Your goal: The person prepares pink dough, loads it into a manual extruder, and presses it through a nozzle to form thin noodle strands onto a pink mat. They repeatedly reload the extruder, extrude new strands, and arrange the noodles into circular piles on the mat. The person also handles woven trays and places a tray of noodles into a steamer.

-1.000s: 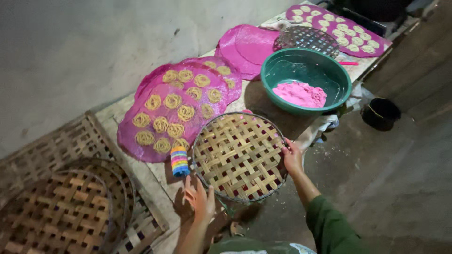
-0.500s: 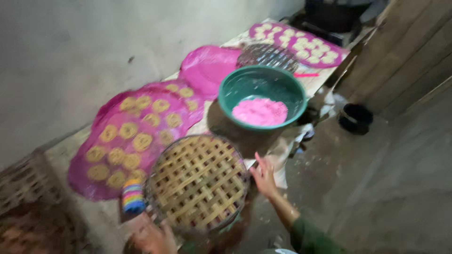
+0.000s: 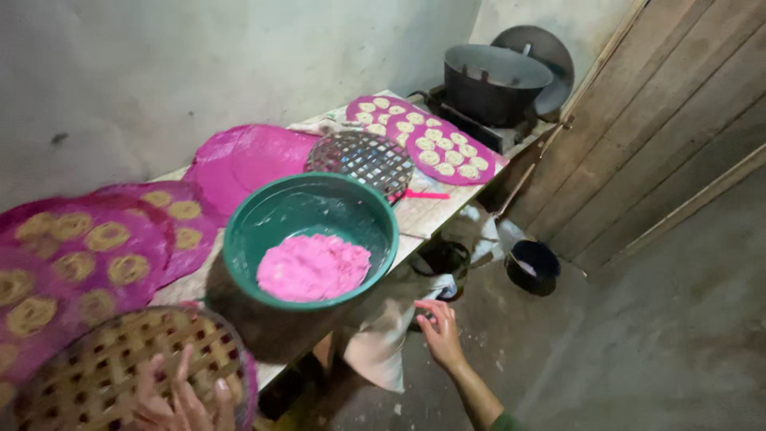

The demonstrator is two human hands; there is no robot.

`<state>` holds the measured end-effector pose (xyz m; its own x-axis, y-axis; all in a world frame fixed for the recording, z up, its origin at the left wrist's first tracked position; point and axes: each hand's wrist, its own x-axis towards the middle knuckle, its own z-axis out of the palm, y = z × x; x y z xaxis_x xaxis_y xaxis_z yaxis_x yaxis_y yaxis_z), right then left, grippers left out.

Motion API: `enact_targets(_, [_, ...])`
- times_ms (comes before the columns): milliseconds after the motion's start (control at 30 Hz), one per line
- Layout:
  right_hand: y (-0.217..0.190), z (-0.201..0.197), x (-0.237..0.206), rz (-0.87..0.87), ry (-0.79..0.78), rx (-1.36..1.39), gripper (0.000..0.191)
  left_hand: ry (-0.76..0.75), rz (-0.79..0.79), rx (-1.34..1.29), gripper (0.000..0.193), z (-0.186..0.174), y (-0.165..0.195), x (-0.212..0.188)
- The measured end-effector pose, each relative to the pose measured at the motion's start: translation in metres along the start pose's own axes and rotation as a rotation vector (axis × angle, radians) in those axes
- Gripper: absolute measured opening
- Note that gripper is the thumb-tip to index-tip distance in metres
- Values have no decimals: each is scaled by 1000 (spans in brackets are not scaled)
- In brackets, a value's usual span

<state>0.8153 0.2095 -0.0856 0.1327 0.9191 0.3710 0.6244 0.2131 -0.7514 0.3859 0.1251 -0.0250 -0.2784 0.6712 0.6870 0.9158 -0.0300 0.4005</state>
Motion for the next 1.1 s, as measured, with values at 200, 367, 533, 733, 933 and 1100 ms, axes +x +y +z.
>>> enact_targets(200, [68,-38,109,-97,54,145,27,-84,286,-204,67,37,93,127])
enact_targets(367, [137,-92,192,-24,157,-34,28,-325,457,-351,68,129,215,216])
enact_targets(533, [188,-150,281,32,141,-147,27,-588,529,-632,59,278,330,254])
enact_targets(733, [240,-177,427,107,9,-146,25,-779,290,-610,63,497,416,225])
enact_targets(933, [290,-179,551,-76,17,-339,37,-867,-408,-706,65,622,461,199])
enact_targets(1100, [332,-162,613,57,-64,-624,38,-781,-680,-331,69,660,469,210])
